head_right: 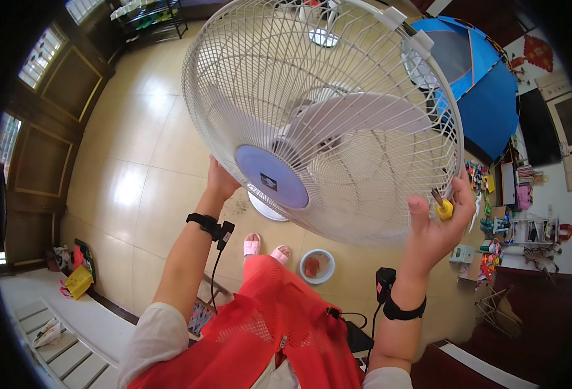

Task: The person aligns the front and back guards of a standing fan, then uses a screwdriver to tighten the screw on the guard's plastic rim to secure the components together.

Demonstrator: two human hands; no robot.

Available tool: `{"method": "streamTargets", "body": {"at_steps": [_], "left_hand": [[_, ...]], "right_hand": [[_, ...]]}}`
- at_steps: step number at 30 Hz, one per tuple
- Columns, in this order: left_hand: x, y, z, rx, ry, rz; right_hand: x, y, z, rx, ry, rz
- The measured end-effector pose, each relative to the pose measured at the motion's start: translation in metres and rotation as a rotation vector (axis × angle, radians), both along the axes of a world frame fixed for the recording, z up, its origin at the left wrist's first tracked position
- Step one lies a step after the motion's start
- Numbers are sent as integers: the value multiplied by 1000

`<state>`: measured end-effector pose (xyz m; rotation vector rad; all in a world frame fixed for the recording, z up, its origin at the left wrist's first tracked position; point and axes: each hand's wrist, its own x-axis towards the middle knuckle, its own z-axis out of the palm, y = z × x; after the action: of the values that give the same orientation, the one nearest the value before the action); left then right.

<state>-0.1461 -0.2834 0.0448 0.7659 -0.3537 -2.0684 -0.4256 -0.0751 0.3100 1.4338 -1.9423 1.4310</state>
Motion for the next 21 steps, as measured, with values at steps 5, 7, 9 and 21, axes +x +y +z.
{"method": "streamTargets", "body": {"at_steps": [5,7,9,21], "left_hand": [[-11,8,2,53,127,-100],[-8,6,-4,71,139,-100],[-13,6,-3,95,159,-115],[-26,-1,11,193,103,-87]], "right_hand": [[-11,3,1,-11,7,4],[-9,-3,3,4,62,-3],[-16,-1,2,-36,65,72],[-100,100,-185,-317,-1501,17]]}}
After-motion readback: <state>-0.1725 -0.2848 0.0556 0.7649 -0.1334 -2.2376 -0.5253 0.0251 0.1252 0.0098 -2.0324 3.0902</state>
